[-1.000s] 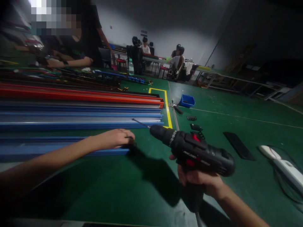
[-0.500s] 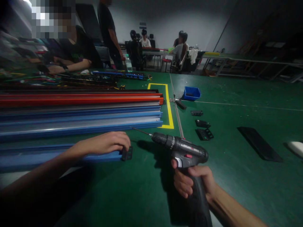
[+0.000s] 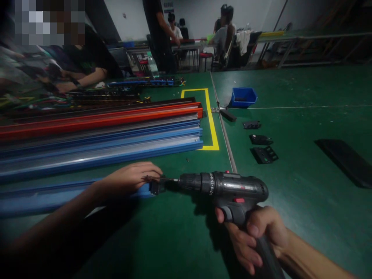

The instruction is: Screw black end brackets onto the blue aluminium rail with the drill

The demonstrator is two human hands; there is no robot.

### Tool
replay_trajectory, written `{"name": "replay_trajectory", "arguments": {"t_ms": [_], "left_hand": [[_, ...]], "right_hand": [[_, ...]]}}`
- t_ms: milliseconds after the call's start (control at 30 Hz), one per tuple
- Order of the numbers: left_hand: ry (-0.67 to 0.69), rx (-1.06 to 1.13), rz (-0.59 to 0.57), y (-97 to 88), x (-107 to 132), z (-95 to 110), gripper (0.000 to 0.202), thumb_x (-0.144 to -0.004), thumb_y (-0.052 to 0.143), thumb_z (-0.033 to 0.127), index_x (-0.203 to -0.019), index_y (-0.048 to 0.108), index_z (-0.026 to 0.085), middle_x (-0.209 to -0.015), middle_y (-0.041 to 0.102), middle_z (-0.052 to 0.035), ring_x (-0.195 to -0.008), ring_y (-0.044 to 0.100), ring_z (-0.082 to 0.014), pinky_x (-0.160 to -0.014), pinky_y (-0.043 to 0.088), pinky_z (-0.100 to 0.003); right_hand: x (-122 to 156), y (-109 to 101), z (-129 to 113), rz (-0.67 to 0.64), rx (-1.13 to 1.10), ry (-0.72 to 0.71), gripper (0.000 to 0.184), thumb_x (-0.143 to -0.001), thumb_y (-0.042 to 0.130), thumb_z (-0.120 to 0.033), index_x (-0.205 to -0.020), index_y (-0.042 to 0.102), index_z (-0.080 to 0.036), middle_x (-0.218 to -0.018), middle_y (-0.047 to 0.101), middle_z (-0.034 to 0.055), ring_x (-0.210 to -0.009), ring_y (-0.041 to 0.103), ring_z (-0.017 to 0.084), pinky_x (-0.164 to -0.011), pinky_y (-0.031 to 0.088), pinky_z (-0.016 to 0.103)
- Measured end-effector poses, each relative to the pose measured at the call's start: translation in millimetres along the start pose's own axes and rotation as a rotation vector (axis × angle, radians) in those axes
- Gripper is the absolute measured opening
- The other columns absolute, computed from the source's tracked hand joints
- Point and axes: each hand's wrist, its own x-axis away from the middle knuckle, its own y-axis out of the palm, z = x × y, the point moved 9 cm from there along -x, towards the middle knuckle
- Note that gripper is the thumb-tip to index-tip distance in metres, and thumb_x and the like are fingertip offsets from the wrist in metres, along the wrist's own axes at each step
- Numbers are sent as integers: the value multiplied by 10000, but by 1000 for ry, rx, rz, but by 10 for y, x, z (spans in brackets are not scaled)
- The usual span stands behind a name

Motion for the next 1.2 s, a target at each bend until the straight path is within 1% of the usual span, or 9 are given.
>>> {"name": "replay_trajectory", "arguments": {"t_ms": [167,233,367,433,567,700,867,1000,1200], "left_hand": [[30,16,25,-51,-28,45,271,-1075,437,137,-1145,698,144,-1173,748,-93,-1106,671,-190,-1019,524,-337],[19,46,13,-54,-47,48,256,-1085,450,163,-1137,700,154,-1167,751,-89,-1104,671,-190,-1015,519,-334],[-11,96,2,-64,-70,42,260,-1086,450,153,-1122,707,166,-1168,752,-76,-1112,665,-181,-1029,510,-337],[-15,115,-2,-62,-72,38,253,-1081,460,148,-1104,711,170,-1161,754,-72,-1109,666,-178,-1032,509,-341],[-1,123,-1,-45,-60,25,248,-1062,477,122,-1092,717,176,-1171,754,-71,-1124,663,-176,-1034,510,-344],[2,105,5,-32,-49,3,273,-1048,458,88,-1087,713,178,-1169,750,-64,-1136,657,-176,-1044,504,-346],[13,85,10,-50,-69,28,260,-1043,473,91,-1071,717,174,-1159,755,-69,-1114,666,-180,-1026,510,-337],[18,60,28,-75,-82,49,256,-1036,484,95,-1077,723,176,-1148,758,-74,-1099,668,-187,-1006,520,-337],[14,56,43,-78,-74,45,221,-1030,511,101,-1059,713,186,-1134,753,-60,-1085,664,-184,-996,524,-331]], "right_hand": [[92,-121,-99,161,112,16,485,-722,773,-469,-1064,573,-190,-529,483,-108,-348,440,60,-531,560,235],[126,-120,-166,140,156,-16,480,-814,757,-526,-1094,578,-179,-542,478,-105,-343,429,55,-551,585,257],[194,-42,-280,47,169,-54,372,-937,702,-434,-1170,613,-158,-602,490,-86,-385,444,47,-618,616,280],[225,-29,-297,50,173,-29,341,-942,706,-388,-1182,634,-156,-612,489,-78,-414,471,58,-628,615,275],[263,-116,-275,140,198,21,335,-911,711,-326,-1191,666,-149,-630,512,-59,-463,528,76,-614,614,253],[256,-197,-205,115,191,37,354,-902,693,-303,-1215,669,-138,-637,549,-46,-463,553,81,-615,621,265],[248,-346,-114,139,204,54,377,-874,724,-316,-1202,653,-143,-622,573,-46,-459,595,104,-594,614,267],[224,-323,-103,109,184,31,381,-852,741,-309,-1179,663,-130,-597,563,-53,-412,560,94,-546,598,256],[196,-213,-153,130,181,23,354,-851,724,-266,-1172,697,-119,-614,553,-47,-424,514,77,-538,593,244]]}}
